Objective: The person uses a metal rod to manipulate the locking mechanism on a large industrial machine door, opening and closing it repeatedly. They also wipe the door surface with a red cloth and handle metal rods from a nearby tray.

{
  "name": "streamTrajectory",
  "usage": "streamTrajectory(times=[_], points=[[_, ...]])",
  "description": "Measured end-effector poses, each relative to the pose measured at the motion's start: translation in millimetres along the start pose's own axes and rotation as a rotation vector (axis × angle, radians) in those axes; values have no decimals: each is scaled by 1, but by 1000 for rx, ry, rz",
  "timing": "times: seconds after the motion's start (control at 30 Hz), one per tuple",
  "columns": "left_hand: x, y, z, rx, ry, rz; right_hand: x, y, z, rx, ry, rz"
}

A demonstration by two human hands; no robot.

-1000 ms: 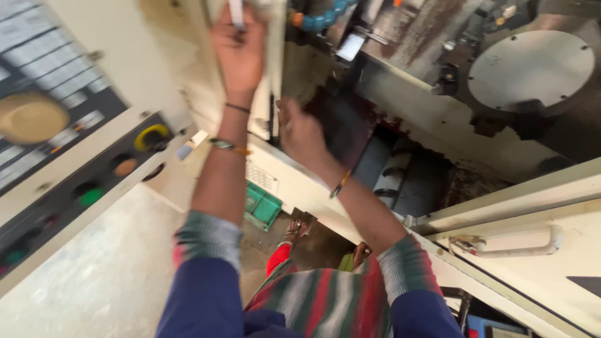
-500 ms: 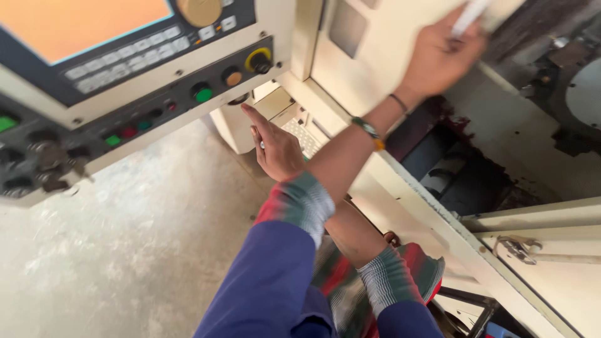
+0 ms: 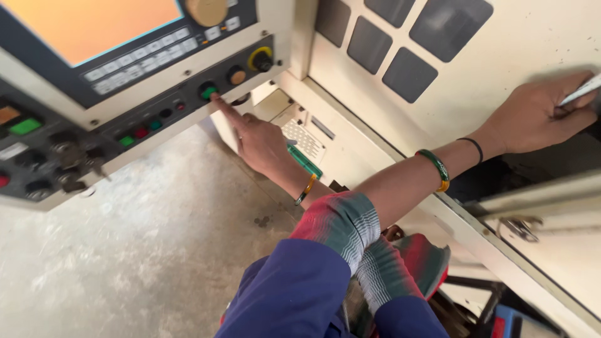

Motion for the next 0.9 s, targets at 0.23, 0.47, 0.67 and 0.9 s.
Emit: streamTrajectory(times=[0.23,0.47,0.67,0.9], points=[[-14,-76,-16,57,-4,-37,-31,43,-41,-187,5,170],[-9,-131,-31,71,44,-17,-153,111,-186,-475,-308,164],[-34,-146,-37,76,-7,-23,-252,160,-404,-592,-1008,-19],[-58,-147,-37,26,-180,-58,-200,199,-669,-1211,-973,-379]])
Point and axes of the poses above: each hand's wrist, its own z-axis towards the middle knuckle, its own y-axis out of the back of the hand, x = y × z, the point moved 9 cm from there along z, towards the middle knuckle, and after that the axes turned 1 degree about z, right-handed, at the moved point
